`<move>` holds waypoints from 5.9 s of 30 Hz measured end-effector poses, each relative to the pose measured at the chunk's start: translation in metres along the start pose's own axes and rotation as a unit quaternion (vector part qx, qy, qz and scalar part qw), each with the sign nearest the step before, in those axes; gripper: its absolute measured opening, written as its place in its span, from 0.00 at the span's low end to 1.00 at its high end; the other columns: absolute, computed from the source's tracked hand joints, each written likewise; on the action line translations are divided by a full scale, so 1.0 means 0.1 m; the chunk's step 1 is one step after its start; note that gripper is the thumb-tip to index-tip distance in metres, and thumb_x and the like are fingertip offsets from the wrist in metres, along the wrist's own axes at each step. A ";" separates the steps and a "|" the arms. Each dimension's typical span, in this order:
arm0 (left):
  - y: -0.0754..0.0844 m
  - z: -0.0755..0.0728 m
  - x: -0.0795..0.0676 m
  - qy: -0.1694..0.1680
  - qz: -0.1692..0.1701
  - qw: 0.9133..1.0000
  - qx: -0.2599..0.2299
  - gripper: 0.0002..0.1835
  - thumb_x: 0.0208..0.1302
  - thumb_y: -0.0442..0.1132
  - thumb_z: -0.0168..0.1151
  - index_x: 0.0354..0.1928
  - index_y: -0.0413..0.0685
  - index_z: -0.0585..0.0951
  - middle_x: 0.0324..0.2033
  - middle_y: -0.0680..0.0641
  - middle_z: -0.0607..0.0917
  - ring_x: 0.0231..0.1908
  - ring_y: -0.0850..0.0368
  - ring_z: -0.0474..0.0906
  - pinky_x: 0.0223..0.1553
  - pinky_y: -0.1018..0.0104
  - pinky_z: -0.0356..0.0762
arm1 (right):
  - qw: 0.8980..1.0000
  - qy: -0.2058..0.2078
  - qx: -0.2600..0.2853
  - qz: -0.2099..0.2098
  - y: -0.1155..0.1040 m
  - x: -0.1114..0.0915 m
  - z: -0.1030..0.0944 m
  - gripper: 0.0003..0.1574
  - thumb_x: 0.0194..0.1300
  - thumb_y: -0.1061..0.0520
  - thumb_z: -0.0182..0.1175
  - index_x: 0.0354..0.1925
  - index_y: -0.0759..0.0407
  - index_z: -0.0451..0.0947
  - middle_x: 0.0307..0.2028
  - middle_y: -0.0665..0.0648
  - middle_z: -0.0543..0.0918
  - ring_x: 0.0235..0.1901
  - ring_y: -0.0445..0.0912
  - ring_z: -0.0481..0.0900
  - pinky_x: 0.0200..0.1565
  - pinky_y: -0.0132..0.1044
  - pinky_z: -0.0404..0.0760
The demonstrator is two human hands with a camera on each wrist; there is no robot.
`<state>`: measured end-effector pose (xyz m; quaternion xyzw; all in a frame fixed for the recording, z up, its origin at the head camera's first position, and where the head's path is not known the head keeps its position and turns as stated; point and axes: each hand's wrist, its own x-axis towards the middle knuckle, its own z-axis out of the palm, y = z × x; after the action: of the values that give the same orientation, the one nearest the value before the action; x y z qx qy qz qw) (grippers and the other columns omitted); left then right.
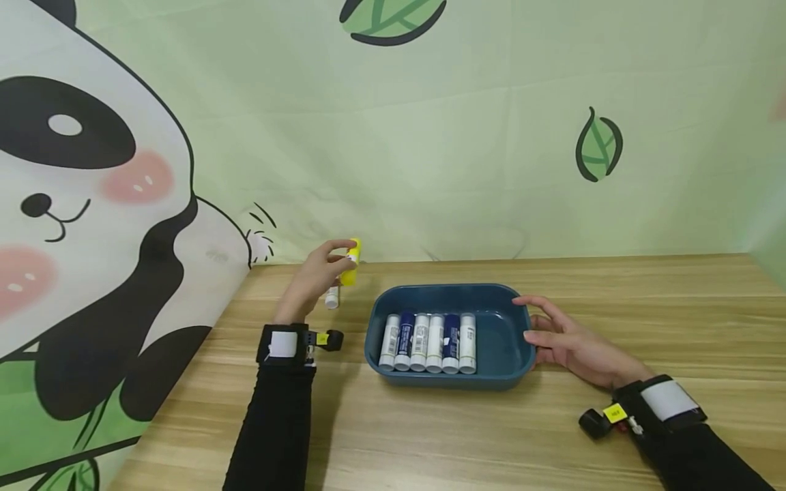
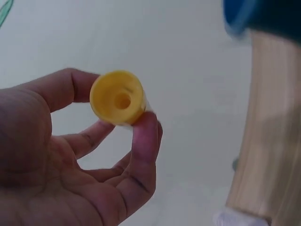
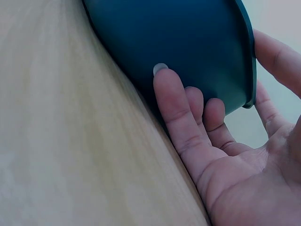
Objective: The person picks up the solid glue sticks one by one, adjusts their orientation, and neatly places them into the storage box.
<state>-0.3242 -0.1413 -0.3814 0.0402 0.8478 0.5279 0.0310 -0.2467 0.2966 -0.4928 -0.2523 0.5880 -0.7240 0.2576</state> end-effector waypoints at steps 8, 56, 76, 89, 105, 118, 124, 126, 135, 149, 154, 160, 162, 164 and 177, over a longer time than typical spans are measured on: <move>0.11 0.14 -0.03 -0.032 0.012 0.999 -0.012 0.23 0.75 0.39 0.59 0.69 0.49 0.74 0.63 0.37 0.78 0.51 0.44 0.79 0.53 0.51 0.79 | 1.000 0.001 -0.002 0.000 0.00 0.00 0.00 0.34 0.83 0.65 0.41 0.78 0.40 0.54 0.69 0.55 0.64 0.61 0.47 0.77 0.58 0.44 0.81; 0.34 0.63 -0.14 -0.210 0.060 0.976 0.021 0.22 0.74 0.38 0.62 0.68 0.51 0.75 0.62 0.39 0.79 0.55 0.46 0.79 0.53 0.54 0.81 | 1.000 -0.005 0.000 0.000 0.01 0.00 -0.01 0.34 0.83 0.65 0.40 0.78 0.41 0.53 0.70 0.56 0.63 0.61 0.47 0.78 0.59 0.44 0.81; 0.41 0.83 -0.20 -0.229 0.078 0.970 0.036 0.21 0.74 0.37 0.61 0.67 0.51 0.76 0.64 0.37 0.78 0.55 0.46 0.80 0.49 0.58 0.83 | 1.000 -0.003 -0.003 -0.002 0.01 0.00 -0.01 0.34 0.84 0.65 0.40 0.78 0.40 0.53 0.70 0.55 0.62 0.61 0.47 0.77 0.59 0.44 0.81; 0.43 0.92 -0.24 -0.237 0.077 0.967 0.041 0.21 0.73 0.36 0.62 0.67 0.51 0.77 0.62 0.37 0.80 0.49 0.48 0.81 0.46 0.60 0.81 | 1.000 -0.009 0.004 -0.004 0.01 0.00 -0.01 0.34 0.83 0.65 0.40 0.78 0.40 0.54 0.70 0.54 0.63 0.61 0.47 0.78 0.59 0.44 0.81; 0.45 1.01 -0.25 -0.266 0.095 0.958 0.050 0.22 0.74 0.34 0.61 0.67 0.48 0.76 0.54 0.39 0.85 0.42 0.53 0.82 0.42 0.65 0.81 | 1.000 -0.003 0.009 0.003 0.00 0.00 -0.01 0.34 0.84 0.65 0.40 0.78 0.40 0.54 0.70 0.54 0.64 0.62 0.48 0.78 0.59 0.45 0.81; 0.48 1.03 -0.27 -0.271 0.092 0.957 0.051 0.22 0.74 0.34 0.61 0.68 0.47 0.76 0.54 0.38 0.84 0.42 0.53 0.81 0.42 0.66 0.80 | 1.000 0.016 -0.012 0.012 0.01 0.00 -0.01 0.34 0.83 0.64 0.42 0.78 0.40 0.54 0.69 0.54 0.63 0.61 0.48 0.78 0.58 0.45 0.82; 0.49 1.03 -0.27 -0.272 0.091 0.956 0.055 0.22 0.74 0.34 0.61 0.68 0.46 0.75 0.53 0.38 0.84 0.40 0.53 0.80 0.43 0.62 0.81 | 1.000 0.013 -0.013 0.009 0.00 0.00 0.00 0.34 0.83 0.64 0.41 0.79 0.41 0.53 0.70 0.54 0.63 0.62 0.47 0.78 0.58 0.45 0.82; 0.49 1.04 -0.27 -0.274 0.092 0.956 0.054 0.22 0.74 0.34 0.61 0.68 0.46 0.75 0.52 0.39 0.85 0.40 0.53 0.80 0.45 0.57 0.82 | 1.000 0.013 -0.012 0.008 0.01 0.01 0.00 0.34 0.83 0.64 0.41 0.78 0.41 0.53 0.70 0.54 0.63 0.62 0.47 0.77 0.58 0.45 0.82; 0.50 1.08 -0.28 -0.269 0.102 0.956 0.052 0.22 0.73 0.34 0.61 0.67 0.46 0.76 0.51 0.39 0.85 0.38 0.54 0.80 0.49 0.45 0.82 | 1.000 0.017 -0.020 0.008 0.02 -0.01 -0.01 0.34 0.84 0.64 0.41 0.78 0.40 0.53 0.70 0.53 0.63 0.62 0.47 0.78 0.58 0.45 0.82; 0.55 1.13 -0.30 -0.266 0.111 0.956 0.063 0.21 0.73 0.34 0.62 0.66 0.47 0.77 0.57 0.37 0.84 0.41 0.54 0.81 0.45 0.56 0.83 | 1.000 0.020 -0.019 0.009 0.03 -0.06 0.01 0.33 0.83 0.64 0.42 0.78 0.40 0.54 0.70 0.54 0.59 0.62 0.46 0.77 0.59 0.44 0.81; 0.59 1.23 -0.28 -0.294 0.115 0.945 0.082 0.22 0.73 0.35 0.61 0.67 0.46 0.76 0.52 0.39 0.85 0.40 0.54 0.81 0.42 0.63 0.82 | 0.998 0.038 -0.031 0.026 0.01 -0.09 0.01 0.34 0.84 0.62 0.42 0.79 0.41 0.51 0.74 0.62 0.48 0.63 0.43 0.76 0.59 0.44 0.81; 0.64 1.27 -0.21 -0.316 0.115 0.935 0.112 0.23 0.73 0.35 0.60 0.68 0.44 0.76 0.37 0.46 0.84 0.31 0.48 0.78 0.34 0.65 0.76 | 1.000 0.016 -0.016 0.017 0.00 -0.01 0.03 0.33 0.84 0.63 0.41 0.79 0.42 0.51 0.72 0.61 0.55 0.63 0.47 0.76 0.60 0.44 0.80; 0.66 1.31 -0.20 -0.320 0.109 0.933 0.123 0.23 0.73 0.35 0.60 0.68 0.43 0.76 0.36 0.46 0.82 0.30 0.47 0.76 0.32 0.66 0.74 | 1.000 0.007 -0.011 0.009 0.01 -0.01 0.02 0.33 0.84 0.63 0.41 0.78 0.41 0.52 0.71 0.58 0.58 0.62 0.47 0.77 0.59 0.44 0.81; 0.67 1.35 -0.18 -0.323 0.102 0.932 0.132 0.23 0.73 0.35 0.61 0.67 0.43 0.76 0.36 0.47 0.81 0.30 0.52 0.77 0.34 0.64 0.77 | 1.000 0.002 -0.009 0.006 0.01 -0.01 0.01 0.33 0.84 0.64 0.40 0.78 0.41 0.52 0.70 0.57 0.60 0.62 0.47 0.77 0.59 0.44 0.81; 0.77 1.62 -0.20 -0.344 0.048 0.910 0.225 0.26 0.67 0.39 0.72 0.64 0.45 0.77 0.40 0.48 0.80 0.29 0.56 0.84 0.35 0.71 0.84 | 0.999 0.013 -0.024 0.018 -0.03 -0.02 0.00 0.33 0.84 0.63 0.41 0.78 0.38 0.52 0.69 0.59 0.60 0.61 0.45 0.75 0.58 0.43 0.81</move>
<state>-0.2857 0.0352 -0.3835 0.2660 0.8778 0.2777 0.2858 -0.2453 0.2980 -0.4904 -0.2390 0.6130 -0.7080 0.2566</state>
